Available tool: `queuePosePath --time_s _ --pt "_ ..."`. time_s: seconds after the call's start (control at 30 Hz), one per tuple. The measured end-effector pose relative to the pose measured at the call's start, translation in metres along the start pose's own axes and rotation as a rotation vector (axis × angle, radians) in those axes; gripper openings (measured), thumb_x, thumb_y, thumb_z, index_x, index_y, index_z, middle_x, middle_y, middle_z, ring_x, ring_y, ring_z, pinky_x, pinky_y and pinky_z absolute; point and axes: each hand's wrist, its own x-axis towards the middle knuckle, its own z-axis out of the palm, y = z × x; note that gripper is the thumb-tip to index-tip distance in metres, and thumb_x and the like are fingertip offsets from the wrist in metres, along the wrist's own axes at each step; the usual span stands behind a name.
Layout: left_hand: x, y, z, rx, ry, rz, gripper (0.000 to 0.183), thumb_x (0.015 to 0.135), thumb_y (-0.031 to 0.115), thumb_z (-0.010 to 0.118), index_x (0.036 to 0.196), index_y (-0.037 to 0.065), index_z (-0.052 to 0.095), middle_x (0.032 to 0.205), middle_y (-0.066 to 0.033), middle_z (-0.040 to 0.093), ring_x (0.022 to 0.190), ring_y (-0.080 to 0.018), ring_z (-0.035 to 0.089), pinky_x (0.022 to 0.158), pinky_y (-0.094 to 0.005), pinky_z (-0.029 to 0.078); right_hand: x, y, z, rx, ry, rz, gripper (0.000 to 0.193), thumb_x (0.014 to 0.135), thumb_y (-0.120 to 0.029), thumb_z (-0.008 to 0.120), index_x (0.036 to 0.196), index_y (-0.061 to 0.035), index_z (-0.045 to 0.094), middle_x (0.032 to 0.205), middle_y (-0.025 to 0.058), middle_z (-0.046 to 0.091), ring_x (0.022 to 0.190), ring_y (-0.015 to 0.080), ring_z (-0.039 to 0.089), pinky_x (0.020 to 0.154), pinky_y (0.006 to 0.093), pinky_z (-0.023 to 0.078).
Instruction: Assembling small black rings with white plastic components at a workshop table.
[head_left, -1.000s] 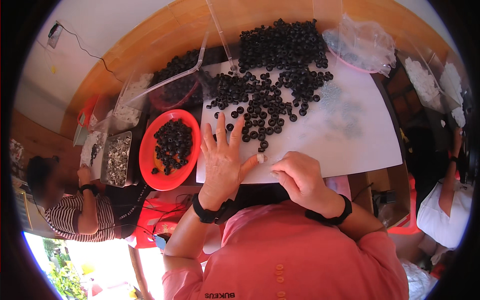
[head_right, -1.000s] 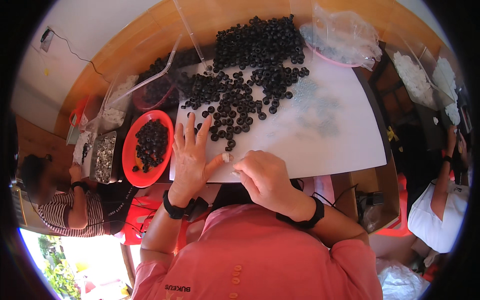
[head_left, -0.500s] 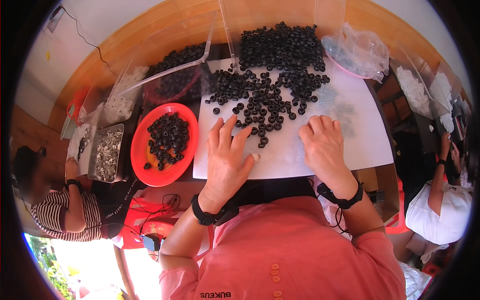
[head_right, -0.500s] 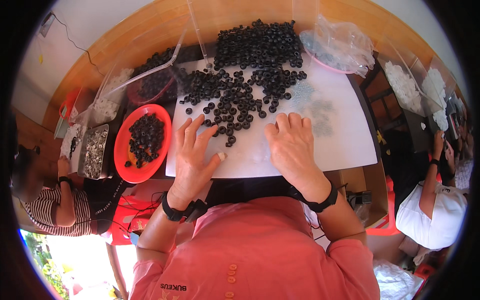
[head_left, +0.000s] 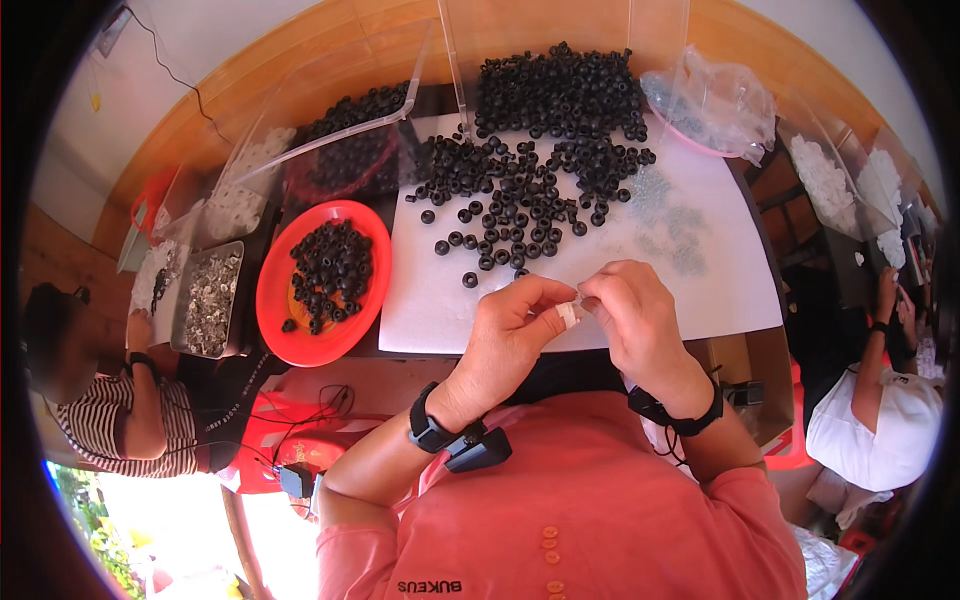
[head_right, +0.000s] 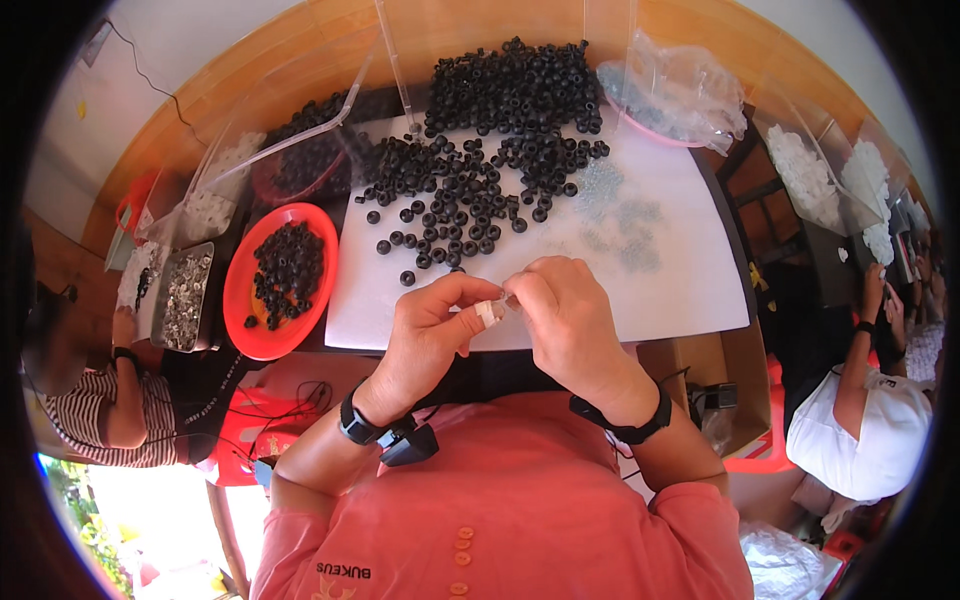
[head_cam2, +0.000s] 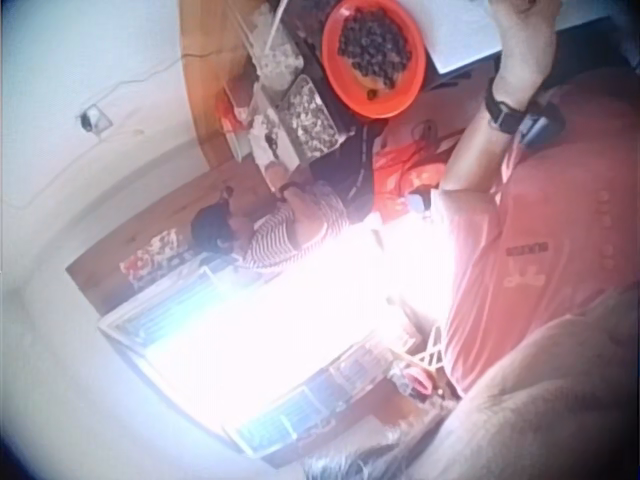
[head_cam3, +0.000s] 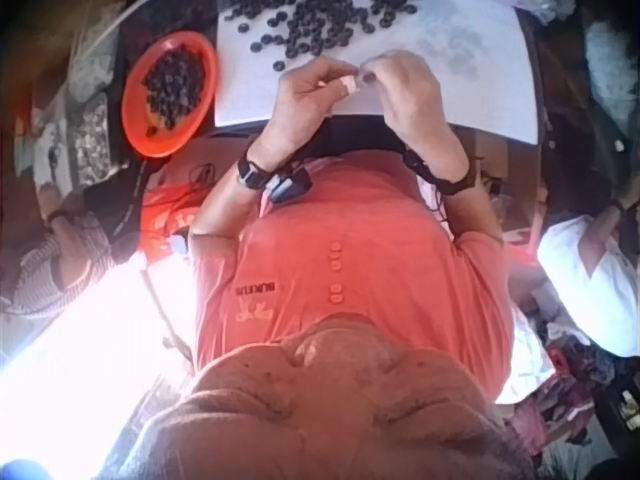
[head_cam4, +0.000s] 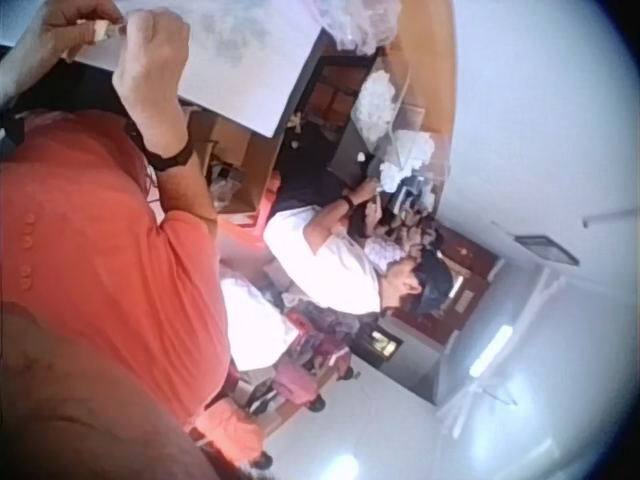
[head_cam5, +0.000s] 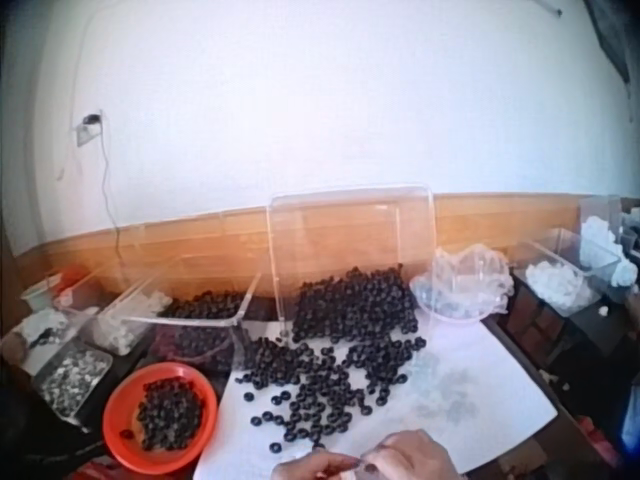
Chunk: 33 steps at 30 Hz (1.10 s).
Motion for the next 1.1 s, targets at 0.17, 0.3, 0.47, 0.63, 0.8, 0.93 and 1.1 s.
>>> queuePosePath --time_s 0.17,0.3,0.47,0.63,0.8,0.93,1.1 --pt "0.004 -0.015 0.000 -0.185 -0.055 -0.109 0.012 0.095 0.007 0.067 0.104 -0.001 0.069 0.082 -0.0020 0.065 0.060 -0.0053 0.052 0.053 -0.0199 0.043 -0.006 0.004 0.004 0.177 -0.016 0.056 0.021 0.078 0.007 0.065 0.095 -0.0032 0.061 0.084 0.0111 0.059 0.079 0.0310 0.060 0.069 0.0395 0.048" --pt "0.006 -0.016 0.003 -0.155 -0.016 -0.105 0.010 0.095 0.005 0.066 0.103 -0.001 0.068 0.086 -0.0021 0.065 0.062 -0.0052 0.052 0.054 -0.0201 0.043 -0.008 0.005 -0.003 0.455 -0.033 0.358 0.016 0.087 0.004 0.065 0.102 0.0001 0.062 0.086 0.0126 0.062 0.079 0.0242 0.065 0.072 0.0314 0.051" --pt "0.007 -0.018 0.014 -0.031 0.042 0.121 0.010 0.094 0.003 0.067 0.103 -0.001 0.068 0.090 -0.0010 0.061 0.066 -0.0049 0.052 0.058 -0.0197 0.043 -0.008 0.006 0.001 0.623 -0.012 0.506 0.012 0.094 0.001 0.063 0.106 0.0014 0.063 0.087 0.0092 0.067 0.082 0.0133 0.065 0.075 0.0266 0.051" --pt "0.011 -0.017 0.020 -0.030 0.038 0.147 0.009 0.093 0.001 0.066 0.102 -0.001 0.068 0.087 -0.0009 0.060 0.066 -0.0049 0.052 0.057 -0.0198 0.042 -0.008 0.011 0.005 0.687 0.017 0.520 0.012 0.095 0.002 0.061 0.107 0.0015 0.062 0.089 0.0065 0.068 0.084 0.0106 0.064 0.076 0.0261 0.051" --pt "0.017 -0.008 0.019 -0.159 0.009 -0.100 0.009 0.092 0.004 0.062 0.096 -0.002 0.068 0.080 -0.0037 0.064 0.060 -0.0065 0.053 0.053 -0.0209 0.042 -0.011 0.011 0.003 0.584 0.032 0.451 0.016 0.094 0.002 0.061 0.110 0.0004 0.062 0.089 0.0087 0.068 0.082 0.0141 0.065 0.075 0.0260 0.051" --pt "0.021 -0.008 0.019 -0.301 0.049 -0.215 0.014 0.091 0.009 0.062 0.093 -0.003 0.069 0.074 -0.0060 0.065 0.055 -0.0086 0.054 0.049 -0.0222 0.041 -0.012 0.009 0.000 0.476 0.027 0.380 0.018 0.092 0.002 0.064 0.110 -0.0004 0.062 0.090 0.0093 0.067 0.081 0.0171 0.066 0.074 0.0270 0.053" --pt "0.020 -0.010 0.019 -0.295 0.024 -0.236 0.012 0.091 0.008 0.064 0.096 -0.002 0.069 0.079 -0.0060 0.066 0.056 -0.0089 0.055 0.050 -0.0221 0.042 -0.016 0.013 0.004 0.517 0.101 0.341 0.020 0.090 0.003 0.065 0.110 -0.0008 0.063 0.093 0.0085 0.068 0.080 0.0171 0.067 0.074 0.0284 0.054"
